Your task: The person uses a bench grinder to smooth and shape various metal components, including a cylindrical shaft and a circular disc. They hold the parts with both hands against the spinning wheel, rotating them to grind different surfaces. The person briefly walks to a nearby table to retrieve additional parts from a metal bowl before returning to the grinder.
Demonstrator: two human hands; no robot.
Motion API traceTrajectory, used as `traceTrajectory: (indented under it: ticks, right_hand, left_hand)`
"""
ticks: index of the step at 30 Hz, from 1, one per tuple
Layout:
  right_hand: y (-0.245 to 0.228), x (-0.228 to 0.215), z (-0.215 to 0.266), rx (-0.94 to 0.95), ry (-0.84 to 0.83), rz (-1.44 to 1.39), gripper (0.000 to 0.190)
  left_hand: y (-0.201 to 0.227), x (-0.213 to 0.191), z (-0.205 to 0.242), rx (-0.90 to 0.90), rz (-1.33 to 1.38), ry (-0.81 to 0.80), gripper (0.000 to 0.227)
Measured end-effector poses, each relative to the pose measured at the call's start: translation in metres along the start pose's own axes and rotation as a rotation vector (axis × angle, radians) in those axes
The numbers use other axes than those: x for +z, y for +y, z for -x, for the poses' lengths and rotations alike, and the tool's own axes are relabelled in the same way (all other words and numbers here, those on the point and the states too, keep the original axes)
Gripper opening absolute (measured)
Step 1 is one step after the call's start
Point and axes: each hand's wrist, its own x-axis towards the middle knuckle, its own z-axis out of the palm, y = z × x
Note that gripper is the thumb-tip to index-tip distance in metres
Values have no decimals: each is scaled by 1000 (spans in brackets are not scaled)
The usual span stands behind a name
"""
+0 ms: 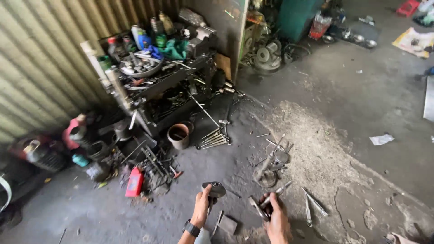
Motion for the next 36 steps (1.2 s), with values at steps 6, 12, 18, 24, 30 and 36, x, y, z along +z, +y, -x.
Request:
traceTrajectory:
  ticks: [6, 12, 18, 24, 30, 36]
  right_hand:
    - [-8, 85, -180, -34, 78, -95, 22]
    - [-47, 178, -375, 15, 263, -60, 25]
    - [-121, 195, -532, -108, 412, -8, 30]
    - [-201, 187, -708, -264, 488, -239, 33]
    - [-304, 147, -908, -240, 533, -430, 34]
    - [-431, 133, -1056, -248, 586, -431, 31]
  left_hand:
    - [31, 37, -217, 41, 58, -76, 63]
    - [108, 106, -453, -116, 23, -82, 55]
    - [264, 255, -571, 8, -66, -277, 41]
    - [248, 398, -775, -110, -279, -343, 54]
    - [279, 586, -958, -84, -384, -359, 56]
    - [316, 753, -1093, -9, -386, -369, 58]
